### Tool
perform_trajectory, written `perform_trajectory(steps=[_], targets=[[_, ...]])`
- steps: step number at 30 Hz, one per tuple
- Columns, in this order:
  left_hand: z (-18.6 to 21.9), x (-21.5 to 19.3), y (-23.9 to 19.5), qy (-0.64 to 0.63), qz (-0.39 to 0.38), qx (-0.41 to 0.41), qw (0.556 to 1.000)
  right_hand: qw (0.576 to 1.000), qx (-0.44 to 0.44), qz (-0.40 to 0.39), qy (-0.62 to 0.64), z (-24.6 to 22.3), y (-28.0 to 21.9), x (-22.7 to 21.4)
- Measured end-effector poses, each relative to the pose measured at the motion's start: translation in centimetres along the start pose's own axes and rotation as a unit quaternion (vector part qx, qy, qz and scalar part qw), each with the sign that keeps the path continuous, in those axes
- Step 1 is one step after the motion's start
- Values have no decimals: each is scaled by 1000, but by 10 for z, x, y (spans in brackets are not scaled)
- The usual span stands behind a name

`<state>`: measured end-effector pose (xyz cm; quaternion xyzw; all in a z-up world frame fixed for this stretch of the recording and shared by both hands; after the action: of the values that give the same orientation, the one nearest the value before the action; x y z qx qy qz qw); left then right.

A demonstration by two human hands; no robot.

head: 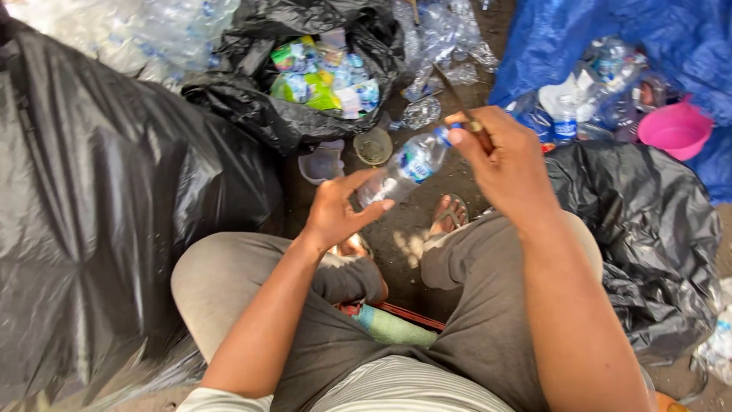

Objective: The person sits on the ground and uses a knife to cut the labels and tops off plastic water bottles. They repeatedly pick up bottles, cut them, and place the pieces into a black plastic bag.

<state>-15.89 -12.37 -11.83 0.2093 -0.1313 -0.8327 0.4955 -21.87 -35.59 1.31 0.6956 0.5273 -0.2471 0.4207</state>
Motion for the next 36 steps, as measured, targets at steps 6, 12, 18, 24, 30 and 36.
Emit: perform_trajectory(steps=[6, 12, 18, 24, 30, 36], targets=[[-29, 7, 2, -178, 17, -134, 975, 999, -3, 28, 28, 2, -3, -5], [-37, -25, 15, -350, 112, -152, 918, 991, 136, 8, -4, 11, -11, -12], [-27, -56, 15, -407, 210, -111, 882, 987, 160, 18, 21, 21, -14, -13], [-21, -61, 16, -428, 208, -121, 871, 984, 174, 22, -14, 28, -28, -42], [-15, -42, 14, -489, 107, -187, 845, 957, 266, 112, -4, 93, -136, -105], [0, -28, 18, -407, 27, -186, 894, 900, 388, 105, -169, 97, -281, -166]])
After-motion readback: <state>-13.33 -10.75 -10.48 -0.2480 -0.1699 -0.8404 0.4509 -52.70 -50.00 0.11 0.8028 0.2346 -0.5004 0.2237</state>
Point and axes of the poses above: each hand's wrist, its own y-axis towards the middle knuckle, its own x-axis out of the palm, z = x × y, the point moved 5 cm from there along y, towards the middle knuckle, and after that the axes turned 11 degrees about -y, right-handed, at the moved point
